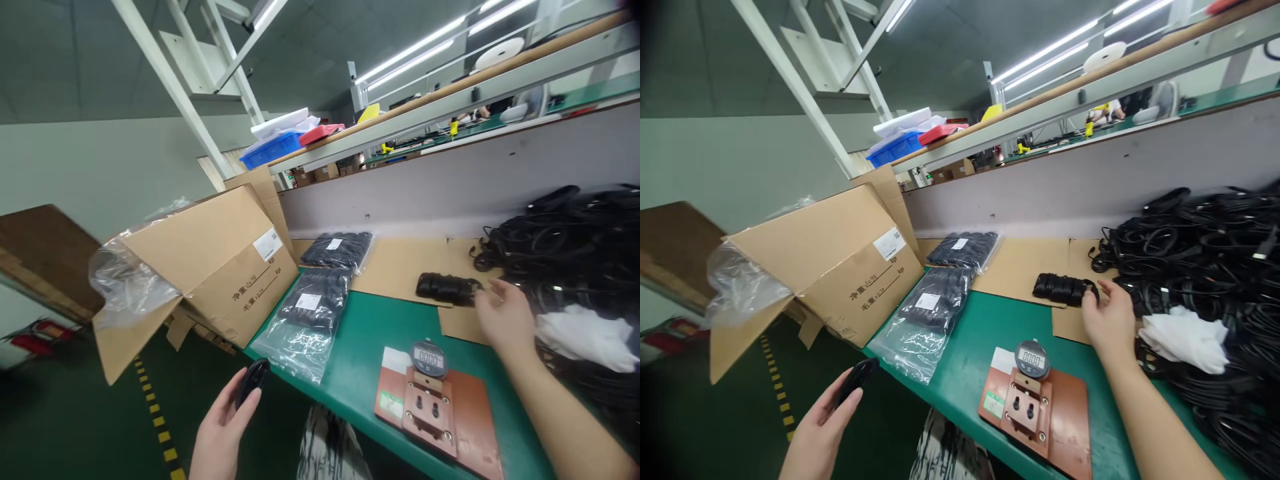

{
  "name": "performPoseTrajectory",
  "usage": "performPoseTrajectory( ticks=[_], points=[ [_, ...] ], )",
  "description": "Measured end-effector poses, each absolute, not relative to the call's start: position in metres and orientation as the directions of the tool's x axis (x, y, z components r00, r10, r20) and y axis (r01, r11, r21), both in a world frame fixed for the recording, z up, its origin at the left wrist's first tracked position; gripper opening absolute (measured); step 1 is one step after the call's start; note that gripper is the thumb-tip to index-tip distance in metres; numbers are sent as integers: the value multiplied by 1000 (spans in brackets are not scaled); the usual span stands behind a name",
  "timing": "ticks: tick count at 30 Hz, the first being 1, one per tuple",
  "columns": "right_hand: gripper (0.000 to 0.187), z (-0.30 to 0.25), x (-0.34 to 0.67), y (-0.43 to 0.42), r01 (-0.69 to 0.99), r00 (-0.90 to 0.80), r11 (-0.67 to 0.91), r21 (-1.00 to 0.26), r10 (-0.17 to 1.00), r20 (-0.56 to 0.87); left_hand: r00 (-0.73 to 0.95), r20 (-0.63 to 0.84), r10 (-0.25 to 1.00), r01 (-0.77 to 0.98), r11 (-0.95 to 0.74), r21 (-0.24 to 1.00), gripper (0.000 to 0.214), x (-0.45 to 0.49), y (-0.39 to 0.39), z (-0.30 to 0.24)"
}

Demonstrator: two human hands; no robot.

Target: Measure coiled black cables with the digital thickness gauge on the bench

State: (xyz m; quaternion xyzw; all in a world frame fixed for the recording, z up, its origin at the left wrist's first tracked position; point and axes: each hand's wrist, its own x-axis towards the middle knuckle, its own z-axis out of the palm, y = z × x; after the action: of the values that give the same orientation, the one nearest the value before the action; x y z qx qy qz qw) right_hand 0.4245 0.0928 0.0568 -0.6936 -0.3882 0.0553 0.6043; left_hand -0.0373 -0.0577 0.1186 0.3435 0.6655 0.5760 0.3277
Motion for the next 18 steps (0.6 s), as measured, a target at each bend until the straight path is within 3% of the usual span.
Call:
performPoseTrajectory(
  ticks=[4, 8, 13, 18],
  points=[
    [43, 51, 423, 95, 504, 683, 103, -858, 561, 468, -236, 64, 970, 83, -46, 995, 65, 45, -8, 145],
    [38, 46, 428, 96, 523, 670, 156, -838, 533, 517, 28, 182, 983, 251, -183, 950, 55, 143, 81, 146],
    [37, 43, 433, 100, 541, 668, 183, -821, 501, 551, 78, 209, 975, 444, -221, 868, 46, 225, 171, 127],
    [34, 41, 433, 104, 554, 651, 200, -808, 502, 570, 103, 218, 970, 597, -236, 767, 61, 252, 191, 108]
  ],
)
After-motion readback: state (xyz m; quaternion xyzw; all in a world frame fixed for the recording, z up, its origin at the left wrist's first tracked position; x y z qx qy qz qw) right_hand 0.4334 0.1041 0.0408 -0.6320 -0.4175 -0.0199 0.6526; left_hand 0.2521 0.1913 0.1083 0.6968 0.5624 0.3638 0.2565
